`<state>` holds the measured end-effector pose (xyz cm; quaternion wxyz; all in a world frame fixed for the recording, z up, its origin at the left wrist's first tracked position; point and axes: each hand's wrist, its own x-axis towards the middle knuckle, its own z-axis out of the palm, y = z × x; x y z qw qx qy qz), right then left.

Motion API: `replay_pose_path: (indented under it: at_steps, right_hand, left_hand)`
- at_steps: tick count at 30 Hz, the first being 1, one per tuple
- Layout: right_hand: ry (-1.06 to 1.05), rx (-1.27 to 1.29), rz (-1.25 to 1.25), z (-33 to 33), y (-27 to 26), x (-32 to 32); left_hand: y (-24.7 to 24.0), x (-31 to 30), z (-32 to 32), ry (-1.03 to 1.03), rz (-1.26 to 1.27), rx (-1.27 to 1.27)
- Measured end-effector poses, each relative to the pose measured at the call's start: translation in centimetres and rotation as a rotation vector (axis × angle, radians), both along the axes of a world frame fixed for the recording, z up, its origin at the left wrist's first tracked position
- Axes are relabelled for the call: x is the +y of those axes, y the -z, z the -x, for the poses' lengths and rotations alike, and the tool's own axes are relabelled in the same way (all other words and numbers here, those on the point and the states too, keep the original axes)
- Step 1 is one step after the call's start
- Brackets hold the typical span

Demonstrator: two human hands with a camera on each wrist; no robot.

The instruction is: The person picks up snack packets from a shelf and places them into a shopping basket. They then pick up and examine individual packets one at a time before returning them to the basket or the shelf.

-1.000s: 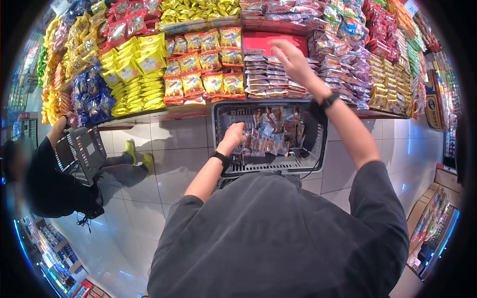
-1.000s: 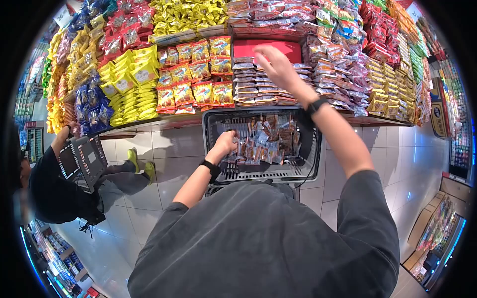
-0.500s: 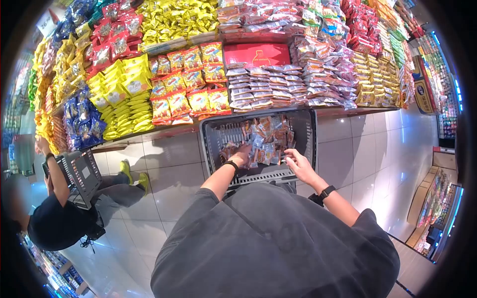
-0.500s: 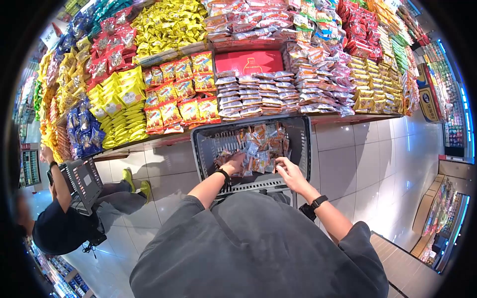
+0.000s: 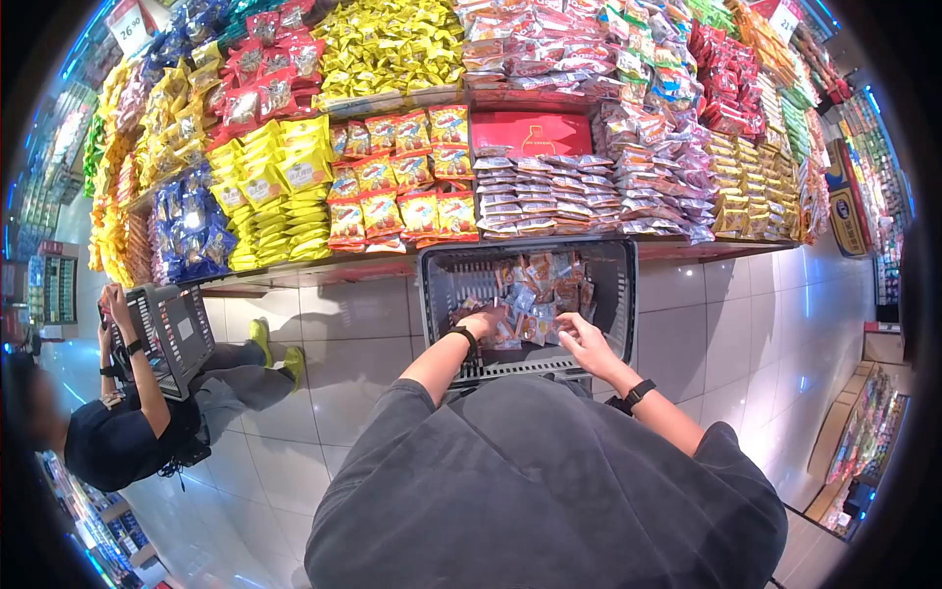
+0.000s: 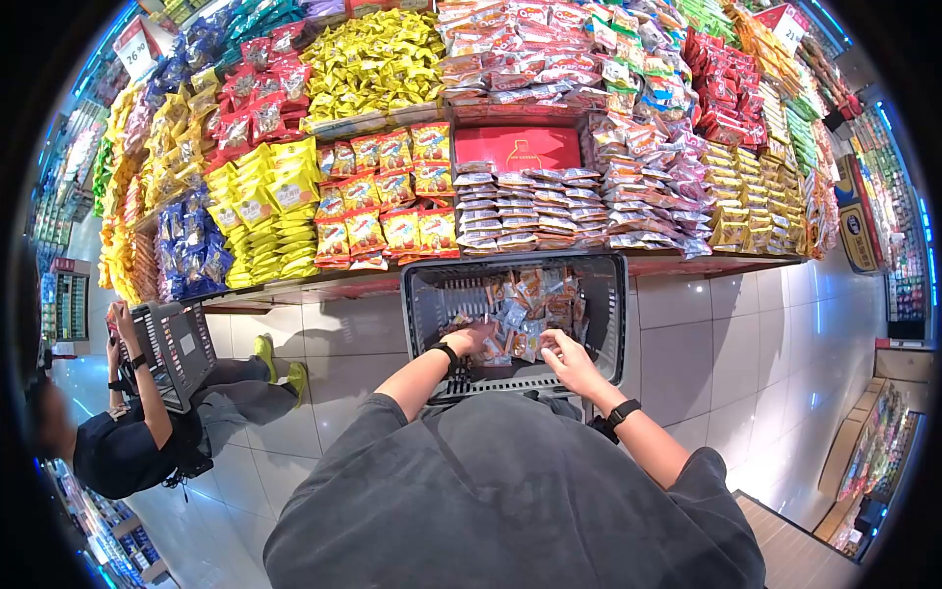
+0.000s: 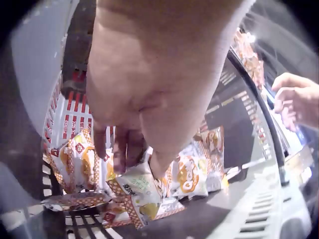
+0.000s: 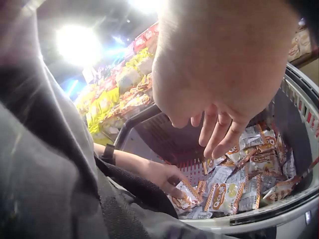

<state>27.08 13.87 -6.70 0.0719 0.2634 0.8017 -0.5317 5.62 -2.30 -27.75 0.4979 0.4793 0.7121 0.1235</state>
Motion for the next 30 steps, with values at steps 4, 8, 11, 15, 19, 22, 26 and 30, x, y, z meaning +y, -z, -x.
replay_pose_path:
  at_steps: [4,8,11,15,19,22,26,30]
  right_hand:
    - [-0.004,-0.007,0.011,0.2,0.6,0.6]
    - [0.167,0.054,0.200,2.1,-0.6,1.1]
    - [0.240,0.174,0.404,4.7,-3.9,0.9]
    - [0.160,0.096,0.487,7.2,-9.6,0.4]
    - [0.147,0.113,0.504,7.7,-10.8,0.0]
    - [0.292,0.232,0.582,7.5,-10.9,0.3]
    - [0.272,0.281,0.548,7.5,-11.5,0.2]
    - [0.068,0.161,0.442,8.3,-13.5,0.2]
  left_hand:
    - [-2.4,-0.2,1.0,-0.090,-0.059,-0.145]
    - [-10.4,1.2,2.9,-0.260,-0.335,-0.448]
    - [-17.3,1.3,3.0,-0.376,-0.490,-0.637]
    - [-25.5,0.6,2.1,-0.475,-0.574,-0.722]
    - [-28.1,-0.3,1.1,-0.605,-0.600,-0.869]
    - [-28.0,-0.8,1.1,-0.623,-0.578,-0.817]
    - [-28.4,-1.4,0.7,-0.668,-0.589,-0.795]
    - [-29.7,-1.5,0.5,-0.717,-0.565,-0.938]
